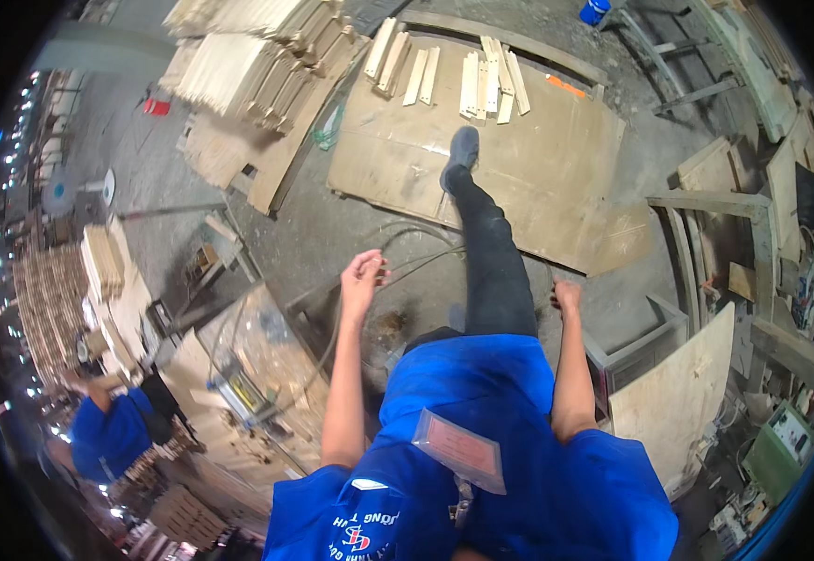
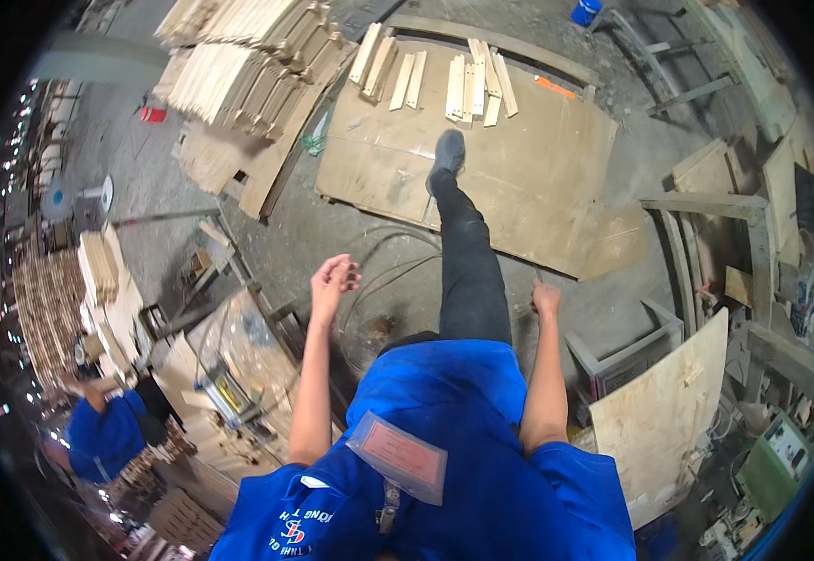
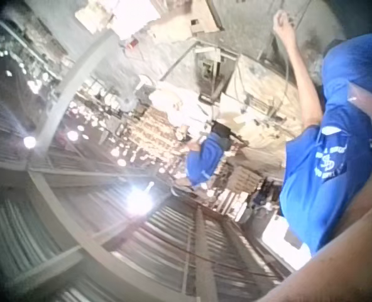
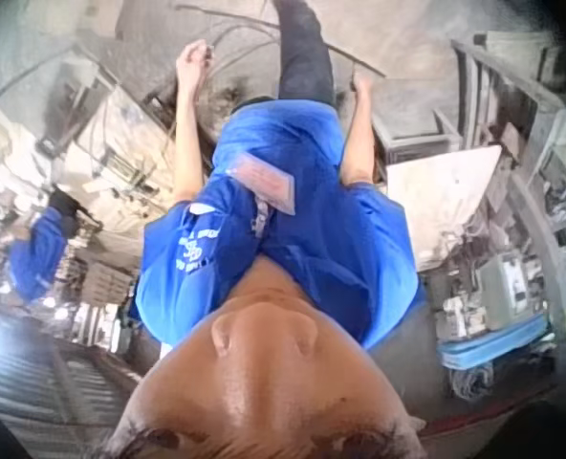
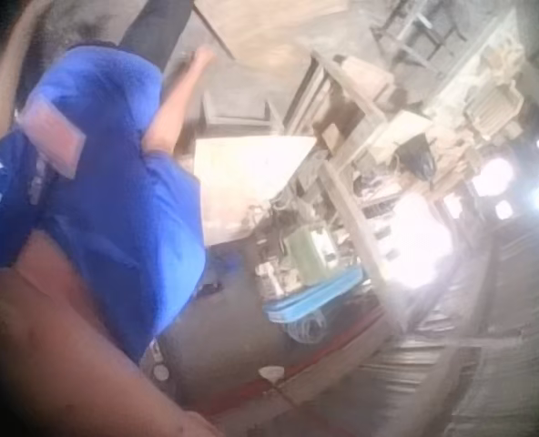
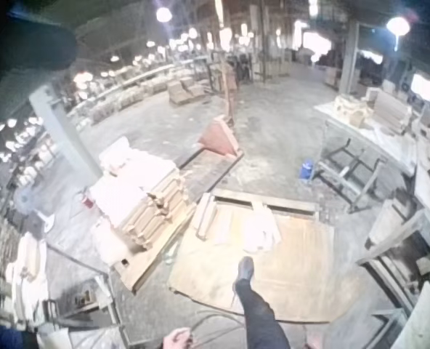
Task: The person sits on the floor and sorts small wooden pieces into neat stacks. They then stand and move to a workbench, where they continue to organize and stack the wooden pieces.
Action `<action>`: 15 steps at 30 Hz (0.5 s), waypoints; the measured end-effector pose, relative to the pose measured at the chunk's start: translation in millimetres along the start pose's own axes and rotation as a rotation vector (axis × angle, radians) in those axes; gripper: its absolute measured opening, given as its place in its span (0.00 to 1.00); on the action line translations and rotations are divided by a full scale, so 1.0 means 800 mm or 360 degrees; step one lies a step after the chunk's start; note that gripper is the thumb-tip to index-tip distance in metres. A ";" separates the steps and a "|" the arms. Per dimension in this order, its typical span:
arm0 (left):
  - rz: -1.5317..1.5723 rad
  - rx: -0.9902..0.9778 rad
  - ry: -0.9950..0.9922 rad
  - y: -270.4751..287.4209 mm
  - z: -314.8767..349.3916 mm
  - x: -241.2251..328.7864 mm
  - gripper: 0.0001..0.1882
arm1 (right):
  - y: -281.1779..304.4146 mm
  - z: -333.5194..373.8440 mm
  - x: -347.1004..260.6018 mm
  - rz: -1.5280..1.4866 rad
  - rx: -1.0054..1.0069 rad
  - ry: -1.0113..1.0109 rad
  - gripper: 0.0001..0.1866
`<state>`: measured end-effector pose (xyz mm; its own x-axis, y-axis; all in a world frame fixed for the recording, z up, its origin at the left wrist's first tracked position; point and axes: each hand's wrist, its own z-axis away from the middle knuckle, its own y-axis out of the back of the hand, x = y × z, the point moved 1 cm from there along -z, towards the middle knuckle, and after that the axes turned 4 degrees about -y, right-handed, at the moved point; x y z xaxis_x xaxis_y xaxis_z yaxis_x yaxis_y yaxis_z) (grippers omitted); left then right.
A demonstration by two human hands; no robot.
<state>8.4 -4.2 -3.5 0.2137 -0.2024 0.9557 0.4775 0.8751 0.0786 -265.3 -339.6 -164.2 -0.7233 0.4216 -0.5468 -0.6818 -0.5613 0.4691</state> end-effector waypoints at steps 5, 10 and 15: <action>-0.0242 0.0015 0.0682 -0.020 -0.041 0.002 0.21 | 0.029 0.017 0.022 0.0061 0.0060 -0.0319 0.20; -0.0856 -0.0281 0.0311 -0.038 -0.293 -0.003 0.26 | -0.122 -0.116 -0.205 0.0494 -0.0121 0.0277 0.23; -0.1237 -0.0234 0.0166 -0.147 -0.540 -0.005 0.31 | -0.225 -0.230 -0.399 0.0601 -0.0627 -0.0038 0.36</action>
<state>319.6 -296.6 -139.0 -0.1519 -0.7773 0.6105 0.6286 0.4006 0.6666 108.4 -504.2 -202.2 -0.9153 0.1525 -0.3728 -0.2849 -0.8993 0.3317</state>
